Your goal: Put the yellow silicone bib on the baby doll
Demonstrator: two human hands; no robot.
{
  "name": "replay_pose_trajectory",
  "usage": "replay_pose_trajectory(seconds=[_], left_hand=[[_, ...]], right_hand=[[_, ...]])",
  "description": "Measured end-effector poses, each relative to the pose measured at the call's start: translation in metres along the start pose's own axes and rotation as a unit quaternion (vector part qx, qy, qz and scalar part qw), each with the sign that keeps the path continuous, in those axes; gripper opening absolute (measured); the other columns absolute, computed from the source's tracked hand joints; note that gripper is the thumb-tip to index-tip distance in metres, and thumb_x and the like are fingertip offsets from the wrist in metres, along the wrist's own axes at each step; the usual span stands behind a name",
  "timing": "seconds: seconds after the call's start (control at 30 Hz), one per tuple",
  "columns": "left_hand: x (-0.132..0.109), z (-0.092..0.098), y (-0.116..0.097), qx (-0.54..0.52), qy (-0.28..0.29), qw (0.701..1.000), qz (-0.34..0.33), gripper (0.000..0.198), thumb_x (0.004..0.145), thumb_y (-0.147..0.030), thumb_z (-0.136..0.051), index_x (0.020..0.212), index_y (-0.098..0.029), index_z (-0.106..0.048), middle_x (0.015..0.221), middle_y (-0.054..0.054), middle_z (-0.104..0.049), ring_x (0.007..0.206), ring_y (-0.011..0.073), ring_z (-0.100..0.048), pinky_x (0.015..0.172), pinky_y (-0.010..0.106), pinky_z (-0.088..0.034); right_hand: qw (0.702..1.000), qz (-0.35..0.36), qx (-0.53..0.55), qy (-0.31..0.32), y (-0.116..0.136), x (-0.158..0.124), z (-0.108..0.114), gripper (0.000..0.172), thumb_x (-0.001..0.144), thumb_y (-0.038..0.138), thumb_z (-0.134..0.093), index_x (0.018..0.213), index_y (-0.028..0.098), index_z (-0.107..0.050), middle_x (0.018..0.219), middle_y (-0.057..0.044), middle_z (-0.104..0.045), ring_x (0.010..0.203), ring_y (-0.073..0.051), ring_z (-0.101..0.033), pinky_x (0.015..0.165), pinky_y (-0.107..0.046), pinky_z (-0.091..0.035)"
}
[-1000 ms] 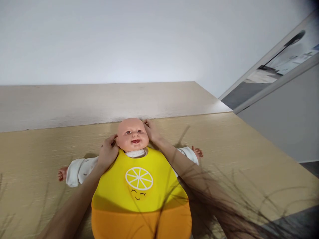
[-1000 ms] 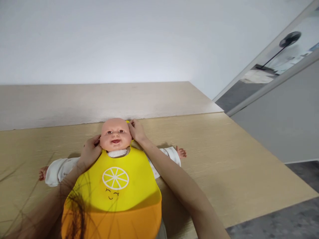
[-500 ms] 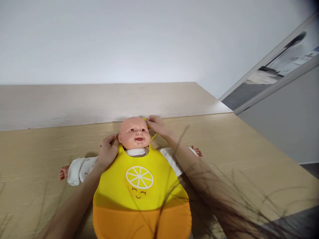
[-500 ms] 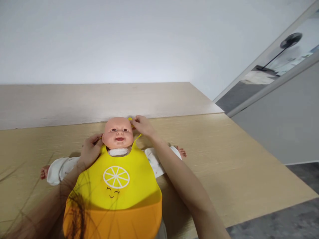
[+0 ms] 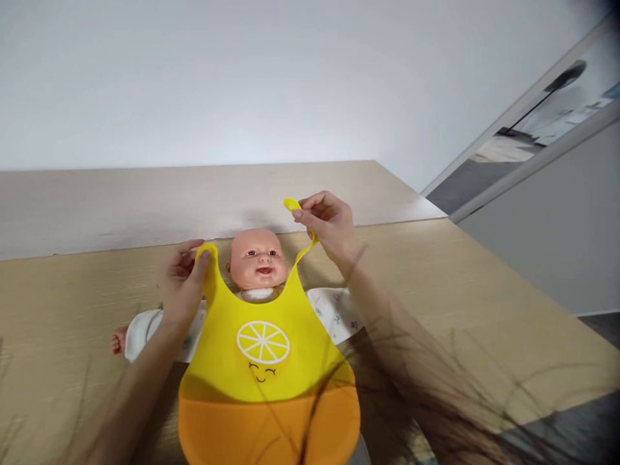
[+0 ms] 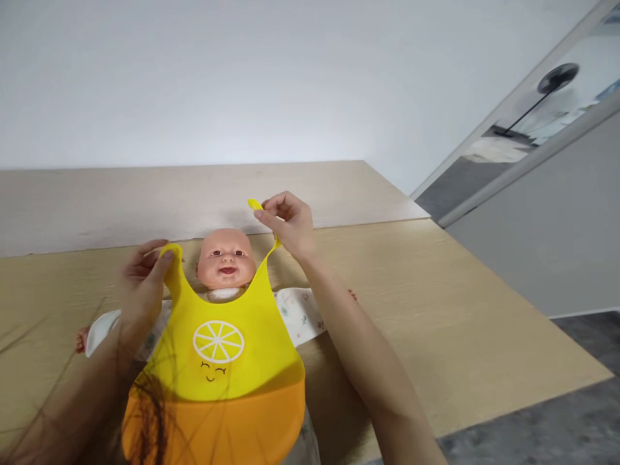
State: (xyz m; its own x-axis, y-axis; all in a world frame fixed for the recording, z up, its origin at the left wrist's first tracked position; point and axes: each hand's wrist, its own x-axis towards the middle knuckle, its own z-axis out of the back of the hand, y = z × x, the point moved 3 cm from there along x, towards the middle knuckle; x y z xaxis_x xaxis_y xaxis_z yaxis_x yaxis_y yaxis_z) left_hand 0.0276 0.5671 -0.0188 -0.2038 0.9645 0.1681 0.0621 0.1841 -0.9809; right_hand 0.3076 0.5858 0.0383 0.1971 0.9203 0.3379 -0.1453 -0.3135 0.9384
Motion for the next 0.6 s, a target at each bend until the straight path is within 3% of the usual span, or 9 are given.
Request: replay_pose_trajectory(seconds=[0.07,0.17,0.33,0.43,0.6], left_hand=[[-0.001,-0.002,-0.010,-0.012,0.023,1.000,-0.004,0.036,0.074,-0.042,-0.083,0.101,-0.021,-0.071,0.067,-0.002,-0.067,0.058,0.0096,-0.059,0.054,0.019,-0.047],[-0.006,-0.005,-0.023,0.002,0.058,0.998,-0.003,0.035,0.074,-0.044,-0.084,0.101,-0.023,-0.074,0.076,0.001,-0.073,0.064,0.0125,-0.065,0.058,0.022,-0.052],[-0.021,-0.009,-0.041,0.054,0.093,0.994,-0.022,0.032,0.075,-0.049,-0.082,0.095,-0.024,-0.080,0.098,0.006,-0.079,0.089,0.0234,-0.074,0.081,0.034,-0.061],[-0.028,-0.011,-0.049,0.069,0.112,0.991,-0.033,0.032,0.079,-0.051,-0.078,0.099,-0.026,-0.081,0.101,0.004,-0.080,0.091,0.0247,-0.074,0.086,0.037,-0.062],[-0.035,-0.013,-0.053,0.060,0.151,0.986,-0.027,0.030,0.088,-0.049,-0.069,0.107,-0.029,-0.080,0.109,0.004,-0.079,0.101,0.0256,-0.074,0.092,0.039,-0.061]], right_hand=[[0.999,0.039,0.000,0.022,0.021,-0.011,-0.007,0.051,0.068,0.059,-0.086,0.081,0.020,-0.056,0.090,-0.005,-0.067,0.077,-0.014,-0.063,0.064,-0.027,-0.054],[0.988,0.107,-0.016,0.109,0.048,-0.033,-0.024,0.041,0.079,0.055,-0.080,0.087,0.021,-0.059,0.096,-0.007,-0.068,0.090,-0.017,-0.067,0.077,-0.031,-0.058],[0.925,0.253,-0.082,0.271,0.063,-0.062,-0.053,0.018,0.092,0.037,-0.070,0.094,0.021,-0.063,0.100,-0.008,-0.069,0.103,-0.019,-0.068,0.095,-0.037,-0.056],[0.911,0.300,-0.108,0.264,0.058,-0.067,-0.060,0.010,0.097,0.030,-0.064,0.094,0.021,-0.063,0.100,-0.008,-0.070,0.099,-0.017,-0.067,0.097,-0.037,-0.055],[0.923,0.297,-0.124,0.213,0.055,-0.070,-0.060,0.011,0.100,0.029,-0.058,0.092,0.021,-0.062,0.096,-0.006,-0.069,0.095,-0.015,-0.066,0.092,-0.032,-0.054]])
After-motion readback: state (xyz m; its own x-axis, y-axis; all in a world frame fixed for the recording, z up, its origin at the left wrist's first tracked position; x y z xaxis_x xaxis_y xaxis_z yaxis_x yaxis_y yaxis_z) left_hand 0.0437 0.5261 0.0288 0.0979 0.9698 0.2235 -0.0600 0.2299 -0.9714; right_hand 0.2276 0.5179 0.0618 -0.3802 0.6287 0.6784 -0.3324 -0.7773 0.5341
